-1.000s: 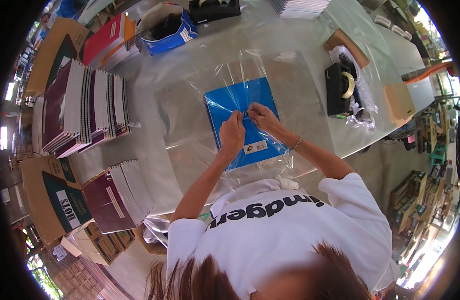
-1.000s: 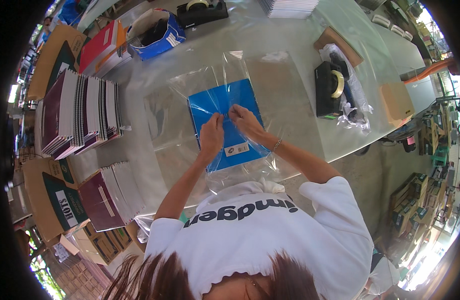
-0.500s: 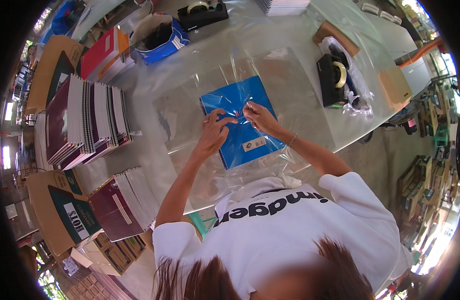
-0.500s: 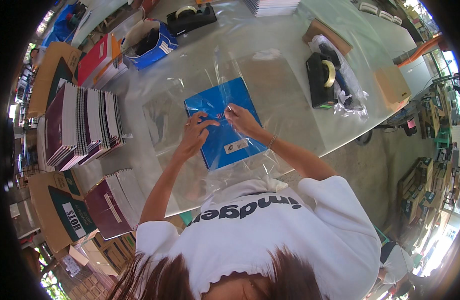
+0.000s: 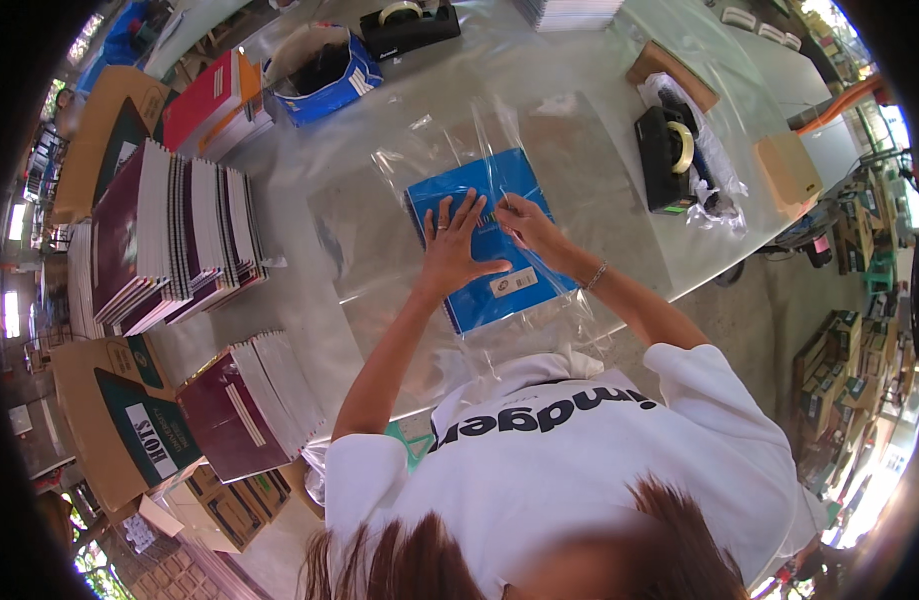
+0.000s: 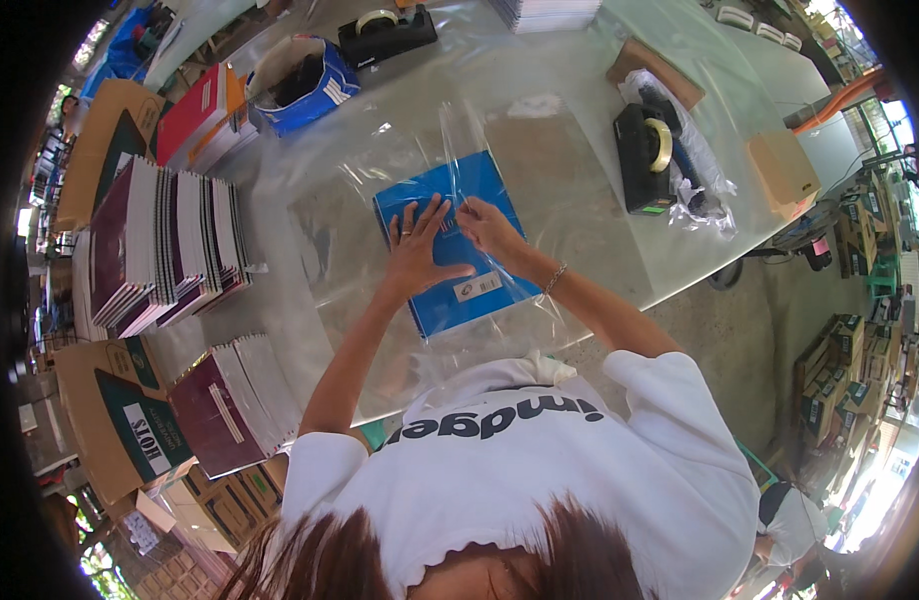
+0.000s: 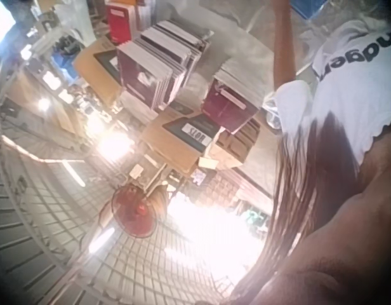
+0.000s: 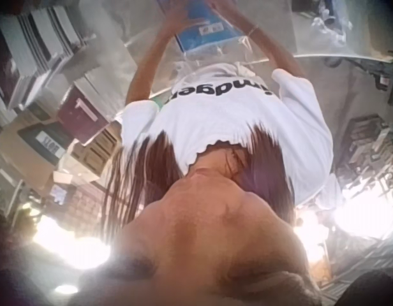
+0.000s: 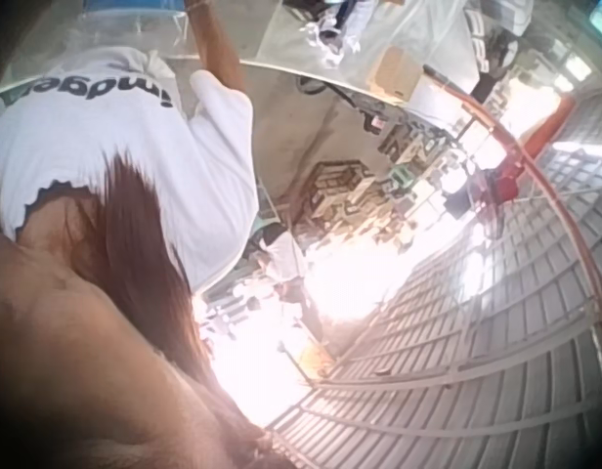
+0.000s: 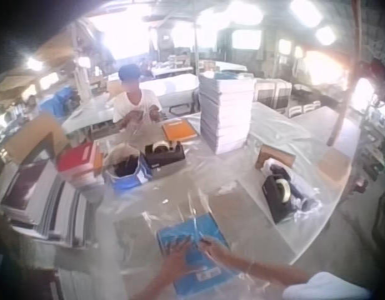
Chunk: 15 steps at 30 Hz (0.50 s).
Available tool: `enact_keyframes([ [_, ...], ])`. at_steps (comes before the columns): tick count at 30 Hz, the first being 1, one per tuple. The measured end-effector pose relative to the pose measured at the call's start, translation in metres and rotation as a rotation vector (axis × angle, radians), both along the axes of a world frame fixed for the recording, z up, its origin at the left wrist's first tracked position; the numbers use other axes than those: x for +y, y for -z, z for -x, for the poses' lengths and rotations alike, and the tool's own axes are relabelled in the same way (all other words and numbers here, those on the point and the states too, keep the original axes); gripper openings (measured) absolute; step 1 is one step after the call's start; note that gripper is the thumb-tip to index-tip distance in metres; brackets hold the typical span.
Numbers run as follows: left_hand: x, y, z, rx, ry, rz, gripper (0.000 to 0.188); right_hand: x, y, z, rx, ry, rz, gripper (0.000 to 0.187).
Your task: The person places a notebook into a plastic sleeve and seals it using tape from a dispenser. They move stacks of notebooks between the table and cardboard boxes.
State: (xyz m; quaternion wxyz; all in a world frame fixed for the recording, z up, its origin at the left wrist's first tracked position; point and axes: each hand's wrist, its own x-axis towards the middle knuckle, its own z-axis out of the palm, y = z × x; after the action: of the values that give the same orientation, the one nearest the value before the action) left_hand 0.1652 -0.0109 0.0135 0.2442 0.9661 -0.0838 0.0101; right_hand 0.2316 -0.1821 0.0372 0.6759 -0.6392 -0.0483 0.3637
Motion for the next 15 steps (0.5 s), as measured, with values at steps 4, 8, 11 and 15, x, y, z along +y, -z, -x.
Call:
enact_keyframes([
  [4, -0.005, 0.0, -0.001, 0.012, -0.012, -0.003, 0.111, 0.004, 0.007, 0.007, -0.246, 0.027, 0.147, 0.019],
  [8, -0.008, -0.004, -0.002, 0.053, -0.029, -0.011, 0.115, 0.012, 0.006, 0.01, -0.39, 0.04, 0.41, 0.022],
  [11, -0.01, -0.004, -0.002, 0.076, -0.036, -0.036, 0.116, 0.02, 0.001, 0.017, -0.41, 0.074, 0.487, 0.02],
  [15, -0.013, -0.002, -0.005, 0.062, -0.029, -0.052, 0.115, 0.027, 0.02, 0.015, -0.511, 0.067, 0.584, 0.02],
])
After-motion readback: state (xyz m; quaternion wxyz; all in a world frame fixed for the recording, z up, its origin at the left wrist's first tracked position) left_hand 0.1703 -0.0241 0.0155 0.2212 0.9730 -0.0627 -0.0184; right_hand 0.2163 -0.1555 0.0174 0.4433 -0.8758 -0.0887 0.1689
